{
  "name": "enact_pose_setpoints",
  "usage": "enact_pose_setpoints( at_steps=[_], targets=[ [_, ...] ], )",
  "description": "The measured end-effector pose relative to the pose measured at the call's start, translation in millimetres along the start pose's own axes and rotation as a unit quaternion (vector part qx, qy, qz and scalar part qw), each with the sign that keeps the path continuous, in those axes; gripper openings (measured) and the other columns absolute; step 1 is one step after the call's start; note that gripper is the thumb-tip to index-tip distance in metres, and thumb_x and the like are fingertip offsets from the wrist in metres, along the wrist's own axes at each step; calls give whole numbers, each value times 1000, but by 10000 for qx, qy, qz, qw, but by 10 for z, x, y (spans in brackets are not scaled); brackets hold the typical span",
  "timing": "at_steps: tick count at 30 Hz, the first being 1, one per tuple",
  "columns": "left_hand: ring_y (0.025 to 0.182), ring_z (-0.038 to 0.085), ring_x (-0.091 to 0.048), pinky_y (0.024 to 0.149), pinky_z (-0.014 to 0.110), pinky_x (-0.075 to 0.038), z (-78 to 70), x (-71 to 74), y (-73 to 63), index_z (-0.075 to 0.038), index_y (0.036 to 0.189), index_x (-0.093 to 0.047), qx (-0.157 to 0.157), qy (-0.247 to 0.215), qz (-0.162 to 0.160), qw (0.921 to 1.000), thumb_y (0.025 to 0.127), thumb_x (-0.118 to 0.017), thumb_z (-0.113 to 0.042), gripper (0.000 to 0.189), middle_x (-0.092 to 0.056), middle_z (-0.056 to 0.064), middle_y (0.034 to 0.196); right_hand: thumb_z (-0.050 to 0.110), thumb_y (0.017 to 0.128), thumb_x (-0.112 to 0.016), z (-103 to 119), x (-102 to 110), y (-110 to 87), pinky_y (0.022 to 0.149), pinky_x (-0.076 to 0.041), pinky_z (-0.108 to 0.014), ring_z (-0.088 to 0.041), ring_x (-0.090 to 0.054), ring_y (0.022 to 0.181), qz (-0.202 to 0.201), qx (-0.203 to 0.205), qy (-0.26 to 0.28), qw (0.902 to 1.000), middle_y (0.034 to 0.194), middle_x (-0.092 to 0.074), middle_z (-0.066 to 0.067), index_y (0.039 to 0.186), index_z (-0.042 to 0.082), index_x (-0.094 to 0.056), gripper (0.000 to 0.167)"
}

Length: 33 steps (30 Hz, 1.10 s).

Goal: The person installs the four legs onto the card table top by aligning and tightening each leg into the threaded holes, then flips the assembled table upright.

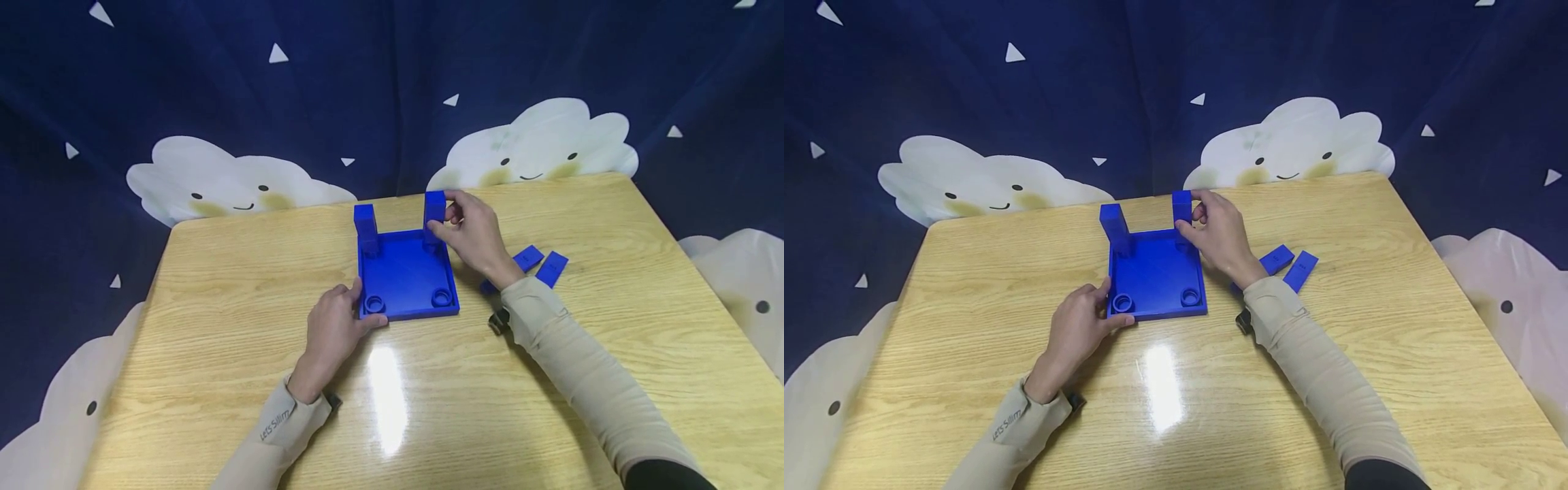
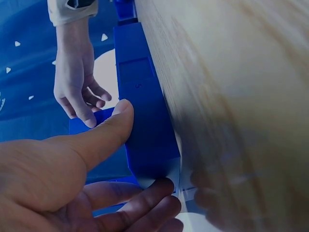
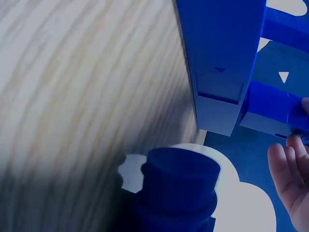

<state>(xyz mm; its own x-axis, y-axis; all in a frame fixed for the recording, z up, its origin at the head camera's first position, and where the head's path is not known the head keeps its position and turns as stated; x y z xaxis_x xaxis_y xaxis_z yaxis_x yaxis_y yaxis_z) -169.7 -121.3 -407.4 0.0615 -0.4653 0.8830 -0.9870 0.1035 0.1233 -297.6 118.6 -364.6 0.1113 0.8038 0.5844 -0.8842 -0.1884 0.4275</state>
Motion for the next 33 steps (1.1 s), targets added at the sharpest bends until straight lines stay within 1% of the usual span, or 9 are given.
enact_pose_setpoints(
  at_steps=[5, 9, 12, 17, 20, 25, 29, 32, 33],
  targets=[
    [70, 20, -44, 58, 35, -41, 2, -8, -6, 7, 147, -61, -2, 6, 21, 10000, 78, -99, -39, 92, -57, 6, 81, 14, 92, -80, -33, -2, -4, 79, -49, -40, -30, -63, 89, -56, 2, -62, 10000, 100, -66, -14, 132, -4, -68, 46],
    [70, 19, -44, 58, 36, -41, 3, -2, -8, 7, 146, -62, -10, 13, -31, 10000, 78, -100, -39, 91, -57, 6, 81, 17, 91, -81, -37, -3, -2, 81, -49, -42, -32, -64, 91, -78, -29, -49, 10000, 104, -66, -14, 129, -3, -68, 44],
    [71, 19, -45, 58, 36, -43, 5, 1, -8, 7, 146, -63, -31, 15, -83, 10000, 77, -100, -38, 90, -58, 6, 81, 20, 93, -83, -31, 1, 0, 81, -49, -42, -31, -65, 92, -98, -94, -76, 9999, 105, -67, -14, 124, -1, -68, 40],
    [71, 19, -46, 58, 37, -44, 7, 0, -10, 8, 145, -64, -65, -33, -127, 9999, 77, -100, -37, 89, -59, 6, 82, 18, 94, -85, -22, -2, 0, 79, -47, -41, -32, -63, 90, -116, -160, -92, 9998, 103, -66, -15, 120, -2, -65, 39],
    [71, 19, -47, 58, 36, -44, 4, 4, -10, 8, 144, -64, -84, -51, -140, 9999, 77, -100, -37, 89, -60, 6, 82, 17, 94, -87, -17, -14, 0, 77, -45, -39, -30, -61, 87, -100, -166, -30, 9998, 100, -66, -15, 124, -2, -65, 42],
    [70, 18, -45, 57, 35, -42, 2, 9, -8, 8, 145, -63, -73, -23, -129, 9999, 77, -101, -37, 90, -58, 5, 81, 23, 95, -89, 1, -32, -2, 73, -39, -37, -27, -55, 84, -8, -107, -106, 9999, 94, -60, -14, 134, -1, -67, 51],
    [70, 18, -44, 57, 34, -41, 1, 9, -7, 8, 145, -63, -77, -22, -120, 9999, 77, -101, -37, 90, -56, 4, 80, 24, 93, -91, 14, -45, 0, 73, -37, -38, -27, -52, 83, 31, 7, -177, 9998, 91, -56, -13, 127, -1, -69, 48],
    [70, 18, -44, 57, 34, -41, 2, 6, -8, 8, 145, -63, -69, -23, -107, 9999, 77, -100, -37, 90, -56, 4, 80, 24, 92, -92, 15, -50, 6, 73, -36, -37, -27, -51, 82, 41, -8, -197, 9998, 89, -55, -12, 123, -1, -69, 46],
    [70, 18, -44, 57, 34, -41, 3, 6, -8, 8, 145, -62, -62, -17, -103, 9999, 77, -100, -37, 90, -57, 5, 80, 23, 91, -93, 14, -51, 8, 73, -37, -37, -27, -51, 81, 48, -28, -194, 9998, 89, -55, -12, 124, -1, -69, 47]
  ],
)
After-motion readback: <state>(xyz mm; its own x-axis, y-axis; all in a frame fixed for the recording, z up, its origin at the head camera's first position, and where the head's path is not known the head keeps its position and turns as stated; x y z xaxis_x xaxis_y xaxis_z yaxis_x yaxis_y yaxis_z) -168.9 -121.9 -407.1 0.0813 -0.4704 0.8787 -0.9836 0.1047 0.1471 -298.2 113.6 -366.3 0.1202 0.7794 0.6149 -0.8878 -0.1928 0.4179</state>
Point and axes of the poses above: each hand's wrist, its own y-axis towards the middle knuckle, its own x-axis out of the back of the hand, z = x × y, the point moved 7 cm from there along y, towards the middle knuckle
